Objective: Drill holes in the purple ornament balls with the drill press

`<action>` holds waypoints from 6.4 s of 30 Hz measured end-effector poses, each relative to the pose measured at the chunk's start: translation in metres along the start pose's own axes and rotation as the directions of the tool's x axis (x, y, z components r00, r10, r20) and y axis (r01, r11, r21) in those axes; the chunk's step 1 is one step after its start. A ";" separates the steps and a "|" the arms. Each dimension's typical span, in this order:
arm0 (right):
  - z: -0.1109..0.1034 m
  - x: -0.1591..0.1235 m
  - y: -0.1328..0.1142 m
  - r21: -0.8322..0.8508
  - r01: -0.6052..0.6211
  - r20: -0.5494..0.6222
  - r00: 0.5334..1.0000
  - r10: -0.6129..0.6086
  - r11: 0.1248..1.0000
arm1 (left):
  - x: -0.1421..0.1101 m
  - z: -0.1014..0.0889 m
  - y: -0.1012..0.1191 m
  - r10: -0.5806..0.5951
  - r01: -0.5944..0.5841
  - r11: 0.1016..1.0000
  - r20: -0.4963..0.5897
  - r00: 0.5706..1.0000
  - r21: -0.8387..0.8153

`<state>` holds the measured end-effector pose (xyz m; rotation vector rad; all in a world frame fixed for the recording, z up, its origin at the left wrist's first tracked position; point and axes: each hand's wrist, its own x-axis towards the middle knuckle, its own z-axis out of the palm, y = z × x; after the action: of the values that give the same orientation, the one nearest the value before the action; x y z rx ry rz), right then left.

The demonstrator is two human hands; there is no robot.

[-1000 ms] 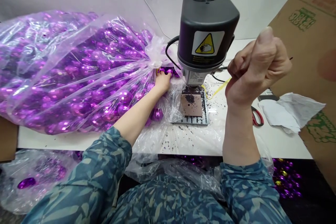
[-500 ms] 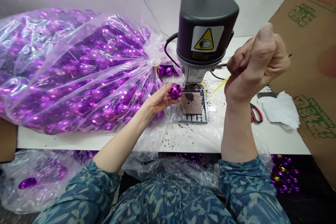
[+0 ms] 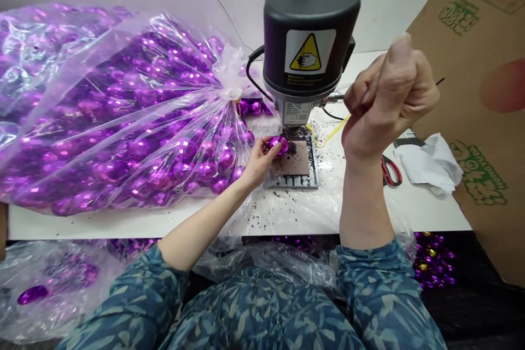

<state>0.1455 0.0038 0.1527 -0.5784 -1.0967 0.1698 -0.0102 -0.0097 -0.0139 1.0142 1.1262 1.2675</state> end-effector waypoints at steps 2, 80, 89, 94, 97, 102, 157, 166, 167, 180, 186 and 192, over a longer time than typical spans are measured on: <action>-0.001 -0.001 -0.001 0.016 0.006 -0.002 1.000 -0.006 1.000 | 0.001 0.003 -0.006 0.033 -0.033 0.999 -0.005 0.999 0.027; 0.004 0.007 -0.001 0.052 0.064 -0.014 0.998 -0.064 0.997 | -0.089 -0.018 0.032 0.044 -0.708 0.571 0.845 0.532 0.416; 0.002 0.006 0.001 0.156 0.062 -0.005 0.998 -0.062 0.986 | 0.030 -0.022 0.070 -0.046 -0.131 -0.123 0.126 0.991 0.984; -0.001 0.004 0.002 0.164 0.063 0.022 0.997 -0.068 0.984 | 0.038 -0.029 0.071 -0.062 -0.043 -0.079 0.038 0.997 0.996; 0.000 0.004 0.002 0.155 0.064 0.022 0.997 -0.068 0.986 | 0.033 -0.031 0.065 0.053 -0.132 0.437 0.121 0.991 0.889; 0.004 0.003 -0.002 0.135 0.080 -0.018 0.997 -0.079 0.988 | 0.010 -0.026 0.055 -0.110 0.102 0.993 0.150 0.983 0.060; -0.005 -0.004 -0.005 0.029 0.010 0.046 0.999 -0.011 1.000 | -0.011 -0.017 0.000 0.020 -0.034 0.994 0.129 0.991 0.106; -0.003 -0.003 -0.009 0.030 0.009 0.017 1.000 -0.010 1.000 | -0.005 0.000 -0.005 0.099 -0.112 0.953 0.059 0.993 0.282; -0.003 -0.003 -0.010 0.028 0.008 0.019 1.000 -0.009 1.000 | -0.005 0.002 -0.005 0.103 -0.111 0.951 0.042 0.994 0.290; 0.016 0.016 0.003 0.083 0.117 -0.058 0.992 -0.112 0.990 | -0.005 -0.007 -0.013 0.143 -0.134 0.953 -0.016 0.990 0.270; 0.030 0.046 0.025 0.145 0.009 -0.041 0.999 -0.003 0.989 | -0.003 -0.002 -0.017 0.188 -0.184 0.945 0.013 0.982 0.272; 0.032 0.053 0.022 0.237 -0.108 -0.021 0.993 0.117 0.965 | -0.008 0.005 -0.018 0.323 -0.338 0.825 0.112 0.940 0.453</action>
<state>0.1452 0.0546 0.1933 -0.4284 -0.9936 0.3825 -0.0016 -0.0182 -0.0300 1.6470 1.3045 1.2664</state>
